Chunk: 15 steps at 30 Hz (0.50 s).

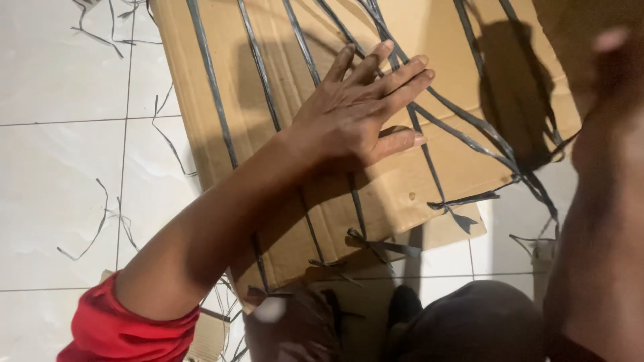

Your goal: Assembling a cardboard structure by securing pieces with plastic straps through threading and tying.

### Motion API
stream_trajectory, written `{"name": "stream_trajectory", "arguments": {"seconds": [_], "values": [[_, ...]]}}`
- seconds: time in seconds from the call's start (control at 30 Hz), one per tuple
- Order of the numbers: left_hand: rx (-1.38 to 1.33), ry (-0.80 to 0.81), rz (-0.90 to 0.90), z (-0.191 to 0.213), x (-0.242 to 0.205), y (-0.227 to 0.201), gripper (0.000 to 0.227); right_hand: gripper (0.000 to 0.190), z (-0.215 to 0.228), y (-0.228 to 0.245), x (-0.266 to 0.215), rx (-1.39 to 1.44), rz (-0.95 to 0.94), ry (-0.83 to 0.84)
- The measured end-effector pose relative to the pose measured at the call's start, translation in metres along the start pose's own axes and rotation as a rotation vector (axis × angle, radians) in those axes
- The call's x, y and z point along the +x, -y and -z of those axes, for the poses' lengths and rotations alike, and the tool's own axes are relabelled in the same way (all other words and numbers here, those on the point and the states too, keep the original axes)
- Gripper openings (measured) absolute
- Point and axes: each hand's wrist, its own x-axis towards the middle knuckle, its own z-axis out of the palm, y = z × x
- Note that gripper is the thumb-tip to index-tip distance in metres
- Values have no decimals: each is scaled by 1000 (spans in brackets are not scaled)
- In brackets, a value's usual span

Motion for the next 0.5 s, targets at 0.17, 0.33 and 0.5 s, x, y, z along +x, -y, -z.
{"name": "stream_trajectory", "arguments": {"seconds": [0.17, 0.33, 0.5], "values": [[-139, 258, 159, 22, 10, -11, 67, 41, 77, -54, -45, -709, -222, -140], [-111, 248, 138, 24, 18, -5, 81, 56, 121, 91, -57, -2467, -423, 353], [-104, 343, 320, 11, 18, -43, 71, 30, 116, 271, -9, -744, -45, -293]]}}
